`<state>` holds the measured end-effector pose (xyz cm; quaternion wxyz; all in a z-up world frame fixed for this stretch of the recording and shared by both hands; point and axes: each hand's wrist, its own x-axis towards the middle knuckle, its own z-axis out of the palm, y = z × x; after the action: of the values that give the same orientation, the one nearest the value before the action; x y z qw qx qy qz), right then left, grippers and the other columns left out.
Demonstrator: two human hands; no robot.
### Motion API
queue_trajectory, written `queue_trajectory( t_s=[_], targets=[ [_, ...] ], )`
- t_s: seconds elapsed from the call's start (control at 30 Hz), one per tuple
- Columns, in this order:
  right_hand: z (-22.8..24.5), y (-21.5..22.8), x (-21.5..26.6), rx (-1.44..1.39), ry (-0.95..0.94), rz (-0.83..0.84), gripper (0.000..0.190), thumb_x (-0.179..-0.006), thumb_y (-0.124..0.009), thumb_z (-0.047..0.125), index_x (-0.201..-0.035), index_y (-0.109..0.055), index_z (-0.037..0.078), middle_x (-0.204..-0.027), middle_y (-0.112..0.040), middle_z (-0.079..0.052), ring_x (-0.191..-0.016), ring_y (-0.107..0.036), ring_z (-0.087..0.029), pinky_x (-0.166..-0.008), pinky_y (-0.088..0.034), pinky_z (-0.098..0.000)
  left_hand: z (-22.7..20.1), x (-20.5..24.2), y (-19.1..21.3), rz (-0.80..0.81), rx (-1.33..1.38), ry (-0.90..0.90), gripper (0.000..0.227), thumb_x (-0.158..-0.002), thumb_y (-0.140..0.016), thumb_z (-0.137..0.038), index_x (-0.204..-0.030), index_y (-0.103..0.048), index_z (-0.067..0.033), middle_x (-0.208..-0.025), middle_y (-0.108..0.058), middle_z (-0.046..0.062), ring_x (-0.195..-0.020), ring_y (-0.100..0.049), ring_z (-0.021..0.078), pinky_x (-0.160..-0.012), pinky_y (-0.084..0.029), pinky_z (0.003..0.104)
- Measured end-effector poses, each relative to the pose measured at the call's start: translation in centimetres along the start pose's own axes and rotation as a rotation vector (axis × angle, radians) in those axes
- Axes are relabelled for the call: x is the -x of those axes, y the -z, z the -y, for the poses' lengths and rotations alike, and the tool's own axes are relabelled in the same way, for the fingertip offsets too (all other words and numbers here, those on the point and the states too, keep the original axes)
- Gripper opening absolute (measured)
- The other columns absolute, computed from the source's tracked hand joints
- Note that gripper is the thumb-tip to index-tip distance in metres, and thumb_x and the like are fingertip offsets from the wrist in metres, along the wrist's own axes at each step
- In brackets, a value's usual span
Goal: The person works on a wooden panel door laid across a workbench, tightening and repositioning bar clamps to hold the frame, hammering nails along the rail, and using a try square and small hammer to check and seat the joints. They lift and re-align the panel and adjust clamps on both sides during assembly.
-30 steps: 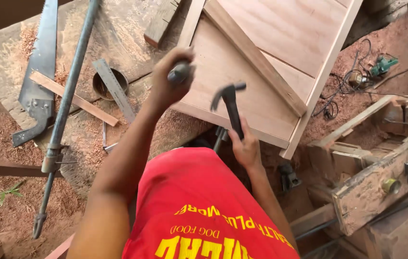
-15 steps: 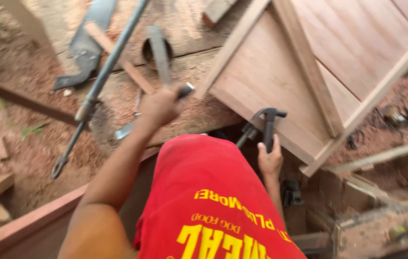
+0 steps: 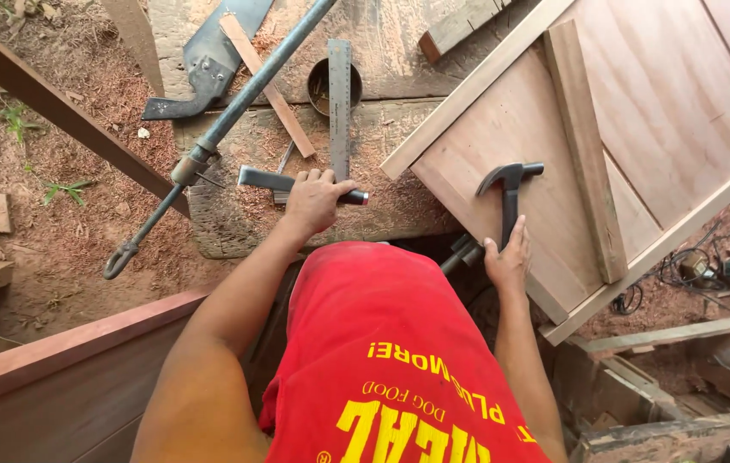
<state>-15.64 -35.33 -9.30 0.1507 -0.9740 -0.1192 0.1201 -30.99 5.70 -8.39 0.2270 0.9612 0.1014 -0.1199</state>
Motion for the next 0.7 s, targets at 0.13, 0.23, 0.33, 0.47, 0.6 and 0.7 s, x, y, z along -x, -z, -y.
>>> queue_trajectory(
  t_s=[0.13, 0.23, 0.33, 0.47, 0.6, 0.7],
  targets=[
    [-0.2, 0.0, 0.3, -0.003, -0.028, 0.042, 0.093, -0.092, -0.073, 0.027, -0.165, -0.019, 0.005, -0.158, -0.038, -0.03, -0.142, -0.039, -0.047, -0.118, -0.033, -0.0538, 1.7, -0.8, -1.7, 0.042, -0.091, -0.079, 0.04, -0.091, -0.068, -0.019, -0.126, -0.069, -0.0377, -0.106, -0.065, 0.005, -0.104, -0.061, 0.026, -0.09, -0.045, 0.041],
    [0.2, 0.0, 0.3, -0.018, -0.084, 0.073, 0.093, -0.092, -0.071, 0.029, -0.166, -0.018, 0.007, -0.16, -0.035, -0.028, -0.145, -0.037, -0.046, -0.118, -0.032, -0.053, 2.6, -1.3, -1.5, 0.111, -0.124, -0.093, 0.04, -0.088, -0.071, -0.025, -0.127, -0.069, -0.0384, -0.109, -0.064, 0.005, -0.106, -0.06, 0.0257, -0.09, -0.044, 0.041],
    [0.3, 0.1, 0.7, -0.025, -0.121, 0.083, 0.092, -0.093, -0.069, 0.03, -0.166, -0.017, 0.009, -0.162, -0.033, -0.027, -0.146, -0.035, -0.046, -0.117, -0.033, -0.0531, 3.5, -1.7, -2.3, 0.122, -0.139, -0.092, 0.042, -0.087, -0.071, -0.026, -0.127, -0.068, -0.0388, -0.111, -0.064, 0.005, -0.108, -0.06, 0.026, -0.091, -0.044, 0.041],
    [-0.3, -0.4, 1.0, -0.031, -0.136, 0.064, 0.091, -0.094, -0.068, 0.033, -0.166, -0.017, 0.012, -0.162, -0.033, -0.028, -0.145, -0.036, -0.046, -0.117, -0.033, -0.0536, 5.0, -2.9, -3.5, 0.091, -0.157, -0.097, 0.04, -0.092, -0.069, -0.024, -0.129, -0.068, -0.041, -0.11, -0.065, 0.006, -0.109, -0.06, 0.0262, -0.091, -0.045, 0.041],
    [-0.5, -0.5, 1.3, -0.028, -0.155, 0.054, 0.09, -0.095, -0.067, 0.033, -0.167, -0.017, 0.013, -0.161, -0.035, -0.027, -0.145, -0.038, -0.046, -0.116, -0.034, -0.054, 4.2, -3.6, -1.0, 0.062, -0.147, -0.114, 0.048, -0.089, -0.069, -0.02, -0.133, -0.066, -0.0385, -0.112, -0.065, 0.005, -0.11, -0.061, 0.0261, -0.093, -0.044, 0.04],
    [-0.4, -0.5, 1.1, -0.018, -0.156, 0.078, 0.09, -0.095, -0.067, 0.034, -0.167, -0.016, 0.013, -0.159, -0.037, -0.027, -0.145, -0.039, -0.046, -0.117, -0.034, -0.0542, 2.3, -4.4, 0.0, 0.155, -0.05, -0.166, 0.056, -0.084, -0.073, -0.029, -0.138, -0.061, -0.0341, -0.109, -0.064, 0.01, -0.106, -0.06, 0.0269, -0.094, -0.044, 0.039]
  ],
)
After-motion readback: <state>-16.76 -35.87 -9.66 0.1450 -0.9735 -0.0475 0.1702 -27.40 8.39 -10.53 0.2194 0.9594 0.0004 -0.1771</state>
